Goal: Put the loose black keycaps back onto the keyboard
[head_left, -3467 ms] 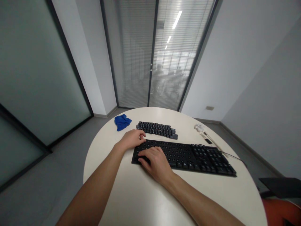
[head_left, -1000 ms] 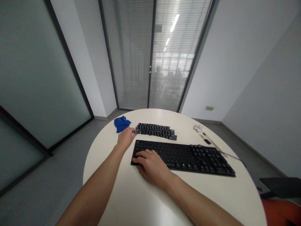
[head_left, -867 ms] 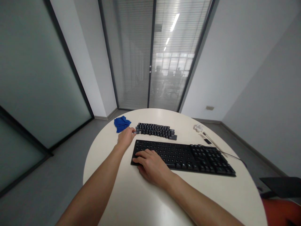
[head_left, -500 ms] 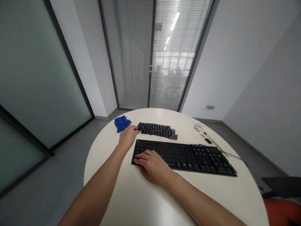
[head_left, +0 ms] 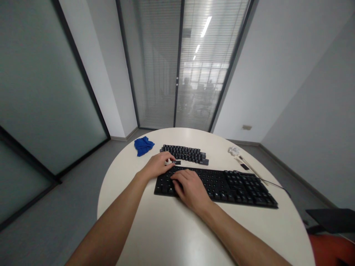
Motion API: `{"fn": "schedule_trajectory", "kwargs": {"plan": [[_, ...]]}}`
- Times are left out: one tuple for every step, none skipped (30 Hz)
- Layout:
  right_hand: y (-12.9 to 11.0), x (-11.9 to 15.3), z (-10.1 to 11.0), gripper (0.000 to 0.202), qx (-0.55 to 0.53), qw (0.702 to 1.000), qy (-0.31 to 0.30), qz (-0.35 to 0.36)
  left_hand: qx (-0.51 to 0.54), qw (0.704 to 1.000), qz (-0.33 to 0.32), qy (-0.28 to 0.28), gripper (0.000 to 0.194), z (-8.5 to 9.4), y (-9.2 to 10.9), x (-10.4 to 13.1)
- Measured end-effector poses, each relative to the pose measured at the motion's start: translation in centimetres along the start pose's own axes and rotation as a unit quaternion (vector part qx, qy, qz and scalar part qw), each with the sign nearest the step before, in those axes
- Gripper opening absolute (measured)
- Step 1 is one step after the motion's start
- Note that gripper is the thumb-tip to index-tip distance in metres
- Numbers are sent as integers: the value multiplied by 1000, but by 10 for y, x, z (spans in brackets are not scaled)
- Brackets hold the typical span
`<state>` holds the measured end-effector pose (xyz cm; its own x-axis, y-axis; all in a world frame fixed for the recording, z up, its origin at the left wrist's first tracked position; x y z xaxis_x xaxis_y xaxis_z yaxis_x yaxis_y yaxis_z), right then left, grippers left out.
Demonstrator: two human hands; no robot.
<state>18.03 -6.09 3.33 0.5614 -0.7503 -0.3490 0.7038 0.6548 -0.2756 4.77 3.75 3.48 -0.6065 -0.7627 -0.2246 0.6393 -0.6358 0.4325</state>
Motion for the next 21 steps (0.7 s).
{"fn": "schedule_trajectory", "kwargs": {"plan": [[8, 0, 6, 17, 9, 999, 13, -29, 1, 1000, -10, -6, 16, -1, 4, 0], [16, 1, 11, 16, 17, 998, 29, -53, 2, 1000, -19, -12, 15, -1, 7, 0], [23, 2, 15, 17, 21, 996, 39, -71, 2, 999, -26, -19, 14, -2, 11, 0], [28, 2, 17, 17, 24, 995, 46, -84, 3, 999, -30, -25, 14, -2, 13, 0], [33, 3, 19, 18, 24, 994, 52, -95, 3, 999, -33, -32, 13, -3, 16, -1], [36, 3, 19, 19, 25, 993, 55, -102, 3, 999, -34, -40, 13, -4, 18, -1], [38, 4, 19, 20, 26, 992, 58, -108, 3, 998, -34, -46, 14, -4, 20, -1], [40, 4, 19, 21, 26, 992, 60, -110, 4, 998, -36, -50, 14, -5, 22, -1], [40, 4, 18, 21, 26, 992, 59, -109, 5, 998, -37, -53, 15, -5, 23, -1], [40, 4, 17, 21, 25, 992, 58, -106, 7, 998, -39, -55, 15, -5, 24, -1], [40, 4, 15, 21, 22, 993, 55, -101, 9, 998, -42, -56, 15, -5, 25, -1], [40, 3, 14, 20, 18, 994, 52, -96, 10, 997, -46, -55, 15, -5, 25, -1], [41, 3, 13, 20, 13, 994, 50, -93, 11, 997, -50, -55, 14, -5, 26, -1], [42, 3, 12, 19, 10, 994, 49, -92, 12, 997, -55, -54, 14, -5, 27, 0], [43, 3, 12, 19, 7, 994, 50, -93, 13, 997, -59, -52, 13, -5, 27, 0], [45, 3, 12, 18, 4, 994, 50, -95, 15, 997, -63, -50, 13, -5, 27, 0], [46, 3, 12, 17, 2, 994, 52, -98, 18, 997, -65, -48, 13, -5, 28, 0], [47, 3, 12, 16, 0, 994, 52, -100, 21, 997, -66, -45, 13, -4, 28, 0], [48, 3, 12, 15, -2, 993, 52, -102, 25, 996, -66, -45, 13, -4, 28, 0], [49, 3, 12, 15, -4, 993, 51, -103, 28, 997, -65, -43, 13, -4, 28, 0], [49, 3, 12, 14, -6, 993, 50, -103, 30, 997, -62, -44, 13, -4, 28, 0]]}}
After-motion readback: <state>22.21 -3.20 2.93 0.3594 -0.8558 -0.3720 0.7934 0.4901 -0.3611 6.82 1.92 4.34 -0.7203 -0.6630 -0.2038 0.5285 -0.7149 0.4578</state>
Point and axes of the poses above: each hand's wrist, its own x-axis away from the middle knuckle, its own z-axis out of the back of the hand, y = z × x, the point moved 6 cm from there along -x, towards the middle knuckle, and after that the axes turned 10 degrees about -y, right-handed, at the moved point
